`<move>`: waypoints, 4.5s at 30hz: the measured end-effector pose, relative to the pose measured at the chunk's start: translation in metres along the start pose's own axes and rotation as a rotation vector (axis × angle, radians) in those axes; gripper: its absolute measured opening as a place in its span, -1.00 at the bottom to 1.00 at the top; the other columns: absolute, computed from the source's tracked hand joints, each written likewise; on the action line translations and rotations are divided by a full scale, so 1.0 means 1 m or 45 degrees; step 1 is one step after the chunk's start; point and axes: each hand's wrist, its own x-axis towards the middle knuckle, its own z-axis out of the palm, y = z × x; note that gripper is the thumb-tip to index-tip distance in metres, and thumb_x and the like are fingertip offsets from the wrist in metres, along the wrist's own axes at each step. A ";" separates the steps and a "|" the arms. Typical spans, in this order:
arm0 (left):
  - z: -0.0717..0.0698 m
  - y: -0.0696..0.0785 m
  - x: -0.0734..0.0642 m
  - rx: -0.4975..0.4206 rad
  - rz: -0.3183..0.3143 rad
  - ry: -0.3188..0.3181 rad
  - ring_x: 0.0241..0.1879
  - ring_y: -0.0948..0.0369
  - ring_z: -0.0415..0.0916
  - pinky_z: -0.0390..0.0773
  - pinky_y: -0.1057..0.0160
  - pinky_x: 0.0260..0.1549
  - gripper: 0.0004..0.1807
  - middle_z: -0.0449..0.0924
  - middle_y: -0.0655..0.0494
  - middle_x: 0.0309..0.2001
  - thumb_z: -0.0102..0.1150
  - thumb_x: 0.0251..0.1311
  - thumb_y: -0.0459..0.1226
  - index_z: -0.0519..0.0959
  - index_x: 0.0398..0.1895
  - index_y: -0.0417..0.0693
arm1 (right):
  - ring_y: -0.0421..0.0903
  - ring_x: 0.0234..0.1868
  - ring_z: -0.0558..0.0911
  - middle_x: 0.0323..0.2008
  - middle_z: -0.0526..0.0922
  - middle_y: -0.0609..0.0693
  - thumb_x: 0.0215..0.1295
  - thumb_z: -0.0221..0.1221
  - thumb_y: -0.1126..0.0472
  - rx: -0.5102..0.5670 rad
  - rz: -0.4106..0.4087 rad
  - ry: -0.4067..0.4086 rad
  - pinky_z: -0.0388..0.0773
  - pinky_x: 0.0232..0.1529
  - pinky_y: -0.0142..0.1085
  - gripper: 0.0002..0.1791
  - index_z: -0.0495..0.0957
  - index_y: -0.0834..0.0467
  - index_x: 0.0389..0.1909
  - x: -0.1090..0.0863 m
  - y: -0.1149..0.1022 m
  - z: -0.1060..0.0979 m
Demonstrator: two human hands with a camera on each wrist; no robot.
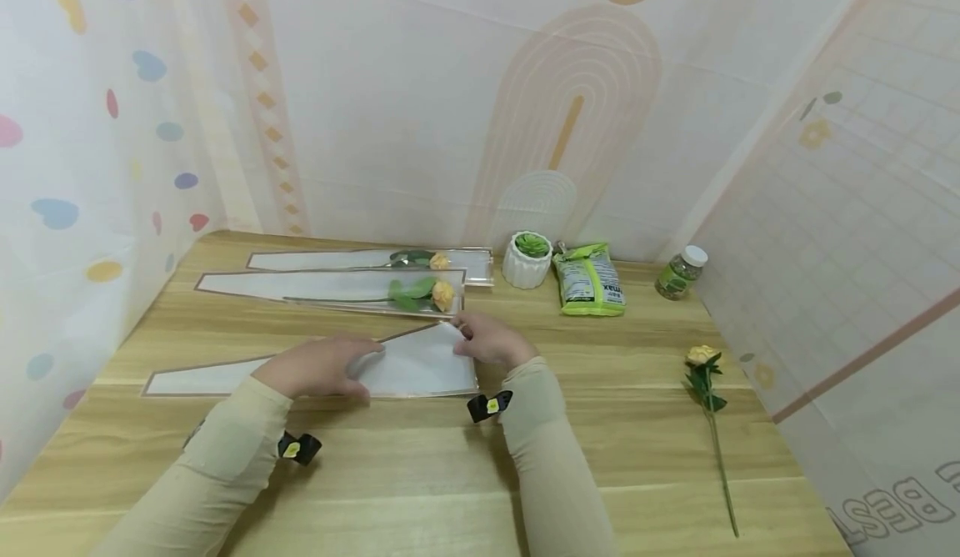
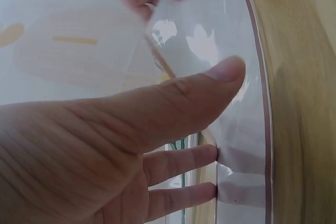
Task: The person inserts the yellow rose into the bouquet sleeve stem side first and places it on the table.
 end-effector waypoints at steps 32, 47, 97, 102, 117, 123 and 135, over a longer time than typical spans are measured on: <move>0.013 0.015 0.023 -0.305 0.293 0.544 0.34 -0.22 0.27 0.33 -0.43 0.13 0.79 0.21 -0.30 0.43 0.76 -0.54 0.10 -0.45 0.62 -0.06 | -0.22 -0.51 0.46 -0.55 0.49 -0.05 0.35 0.20 0.48 0.678 -0.379 0.231 0.47 -0.42 -0.39 -0.35 0.26 0.22 0.43 0.000 -0.040 0.023; 0.015 0.018 0.027 -0.188 0.159 0.643 0.06 -0.03 0.29 0.29 -0.15 -0.07 0.05 0.29 -0.16 0.11 0.60 -0.08 -0.02 0.26 0.42 -0.27 | -0.27 -0.55 0.37 -0.58 0.44 -0.15 0.11 0.22 0.07 0.658 -0.587 0.356 0.36 -0.49 -0.43 -0.25 0.41 0.39 0.31 0.002 -0.039 0.026; -0.009 0.004 0.012 0.528 0.360 1.059 0.06 -0.04 0.53 0.27 -0.40 0.16 -0.06 0.58 -0.07 0.06 0.66 -0.26 -0.14 0.41 0.29 -0.09 | -0.17 -0.47 0.54 -0.33 0.65 0.05 0.47 0.17 0.24 0.439 -0.385 0.351 0.61 -0.42 -0.10 -0.73 0.62 0.27 0.08 0.002 -0.041 0.030; -0.014 -0.004 0.007 0.507 0.281 1.033 0.09 -0.06 0.52 0.28 -0.41 0.15 -0.08 0.58 -0.08 0.07 0.68 -0.27 -0.11 0.43 0.24 -0.12 | -0.22 -0.55 0.46 -0.36 0.63 0.03 0.39 0.19 0.39 0.414 -0.308 0.403 0.47 -0.52 -0.34 -0.69 0.61 0.32 0.11 0.001 -0.039 0.027; -0.014 -0.020 0.007 0.477 0.341 1.093 0.19 -0.07 0.40 0.20 -0.48 0.15 -0.14 0.46 -0.12 0.14 0.61 -0.26 -0.26 0.41 0.23 -0.09 | -0.22 -0.33 0.49 -0.41 0.61 -0.02 0.47 0.16 0.23 0.401 -0.256 0.470 0.42 -0.26 -0.37 -0.71 0.69 0.35 -0.01 0.005 -0.039 0.028; -0.011 -0.017 0.012 0.506 0.389 1.151 0.40 -0.10 0.17 0.00 -0.54 0.18 0.35 0.23 -0.15 0.39 0.78 -0.51 0.02 0.16 0.48 0.06 | 0.01 0.06 0.66 -0.05 0.73 0.22 0.41 -0.01 0.43 0.482 -0.132 0.632 0.56 0.10 -0.17 -0.72 0.65 0.51 -0.29 0.008 -0.042 0.032; -0.007 -0.025 0.013 0.472 0.205 1.060 0.17 -0.09 0.35 0.27 -0.32 0.10 -0.07 0.41 -0.15 0.12 0.43 -0.06 -0.43 0.17 0.42 -0.03 | -0.22 -0.41 0.47 -0.41 0.59 -0.02 0.45 0.18 0.24 0.227 -0.309 0.304 0.44 -0.35 -0.34 -0.78 0.65 0.33 -0.10 0.000 -0.029 0.021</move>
